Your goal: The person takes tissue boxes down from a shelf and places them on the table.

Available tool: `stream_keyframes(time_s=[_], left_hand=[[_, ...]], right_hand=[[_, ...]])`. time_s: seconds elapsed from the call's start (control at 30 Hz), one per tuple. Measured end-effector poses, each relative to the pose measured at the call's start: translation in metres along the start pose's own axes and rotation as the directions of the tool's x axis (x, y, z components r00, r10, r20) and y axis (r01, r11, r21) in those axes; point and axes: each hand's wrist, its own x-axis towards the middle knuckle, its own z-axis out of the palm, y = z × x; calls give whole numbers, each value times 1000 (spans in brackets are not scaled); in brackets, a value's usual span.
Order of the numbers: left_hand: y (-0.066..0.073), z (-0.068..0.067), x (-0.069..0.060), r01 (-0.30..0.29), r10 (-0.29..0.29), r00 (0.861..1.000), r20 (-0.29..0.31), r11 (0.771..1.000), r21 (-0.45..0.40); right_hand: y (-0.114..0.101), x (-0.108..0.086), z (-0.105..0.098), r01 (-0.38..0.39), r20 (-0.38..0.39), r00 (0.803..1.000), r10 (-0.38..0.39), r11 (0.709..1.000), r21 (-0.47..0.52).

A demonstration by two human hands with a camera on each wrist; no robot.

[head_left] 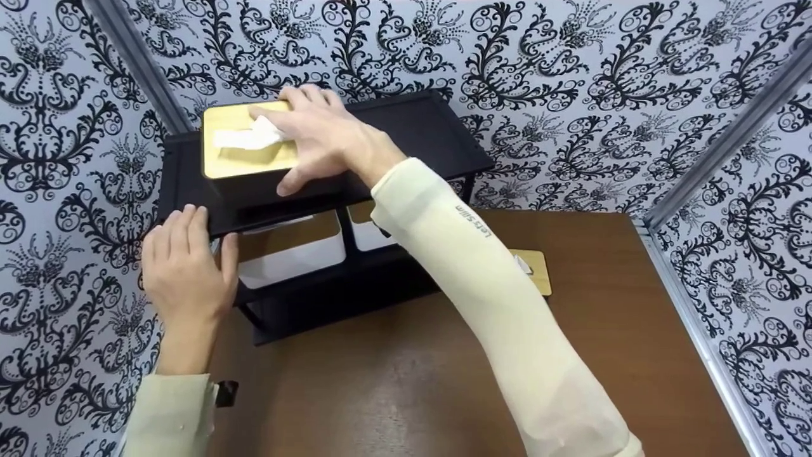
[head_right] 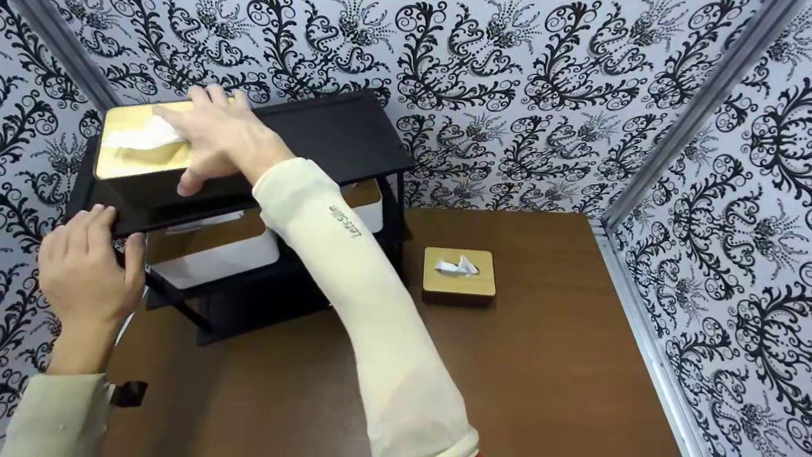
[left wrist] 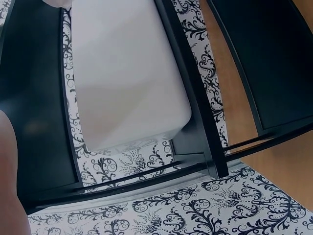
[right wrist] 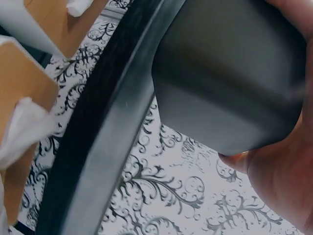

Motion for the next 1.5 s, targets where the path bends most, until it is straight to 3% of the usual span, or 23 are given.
stream_keyframes(time_s=[0.37,0.67,0.83,1.17,1.5], left_hand=[[-2,4,1,-20,20,999,-42,1000,7],[-4,7,0,9,-9,1000,-5,1000,-9],[-5,7,0,3,-3,1000,-14,1000,-21],[-4,4,1,-11,11,999,-44,1000,-18],[-2,0,-1,-14,14,999,-41,1000,-8]], right_hand=[[25,-41,-3,21,-88,996,-21,1000,-3],[47,-79,-3,39,-144,989,-36,999,20],[60,-101,0,41,-159,987,-33,998,49],[83,-142,8,57,-226,973,-41,996,65],[92,-189,25,87,-271,960,-69,995,58]])
